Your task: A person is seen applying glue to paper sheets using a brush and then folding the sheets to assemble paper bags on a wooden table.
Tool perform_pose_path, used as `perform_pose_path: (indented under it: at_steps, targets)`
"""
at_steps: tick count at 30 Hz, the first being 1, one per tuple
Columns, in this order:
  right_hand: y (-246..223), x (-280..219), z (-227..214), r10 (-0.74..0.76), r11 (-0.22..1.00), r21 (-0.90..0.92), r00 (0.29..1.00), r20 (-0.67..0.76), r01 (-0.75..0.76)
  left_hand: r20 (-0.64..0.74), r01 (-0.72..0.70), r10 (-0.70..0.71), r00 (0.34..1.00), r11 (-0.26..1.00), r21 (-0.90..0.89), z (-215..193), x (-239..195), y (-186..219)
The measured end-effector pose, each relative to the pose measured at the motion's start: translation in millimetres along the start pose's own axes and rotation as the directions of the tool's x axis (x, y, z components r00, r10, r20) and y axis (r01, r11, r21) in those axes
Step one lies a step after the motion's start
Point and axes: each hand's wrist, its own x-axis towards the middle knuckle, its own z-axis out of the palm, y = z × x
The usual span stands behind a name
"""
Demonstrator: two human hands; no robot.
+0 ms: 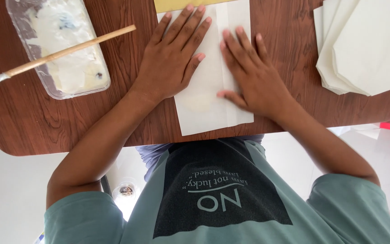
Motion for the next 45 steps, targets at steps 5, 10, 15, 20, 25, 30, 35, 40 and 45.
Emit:
perform_pose_path:
  at_steps: [5, 10, 15, 20, 25, 30, 35, 40, 45]
  targets:
    - [-29, -74, 36, -0.038, 0.992, -0.116, 0.989, 0.144, 0.055, 0.048, 0.024, -0.021, 0.999, 0.998, -0.061, -2, 1, -1]
    - [-44, -125, 43, -0.102, 0.99, -0.098, 0.995, 0.008, 0.102, 0.043, 0.012, -0.01, 0.999, 0.999, -0.053, -2, 0, 0]
    - [-38, -126, 41, -0.095, 0.989, 0.104, 0.993, -0.069, 0.101, 0.018, -0.016, 0.017, 1.0, 0.999, -0.028, -14, 2, 12]
    - [-24, -95, 32, 0.202, 0.913, 0.407, 0.892, -0.404, -0.022, 0.429, 0.061, -0.004, 0.903, 0.991, -0.119, -39, -19, 64]
    - [-27, -82, 23, 0.335, 0.873, 0.474, 0.85, -0.407, -0.117, 0.293, 0.096, -0.064, 0.954, 0.991, -0.097, -16, -72, 89]
    - [-27, -85, 24, 0.317, 0.873, 0.48, 0.85, -0.421, -0.088, -0.142, 0.1, -0.132, 0.981, 0.971, -0.216, 4, -100, 100]
    - [-29, -85, 33, 0.342, 0.87, 0.484, 0.819, -0.461, -0.091, -0.283, 0.12, -0.174, 0.943, 0.972, -0.2, 27, -102, 112]
    - [-35, -86, 33, 0.339, 0.884, 0.455, 0.819, -0.463, -0.108, -0.35, 0.221, -0.258, 0.901, 0.965, -0.141, 28, -97, 107]
    - [-41, -87, 33, 0.365, 0.885, 0.444, 0.804, -0.469, -0.142, -0.38, 0.245, -0.253, 0.89, 0.967, -0.069, 21, -95, 109]
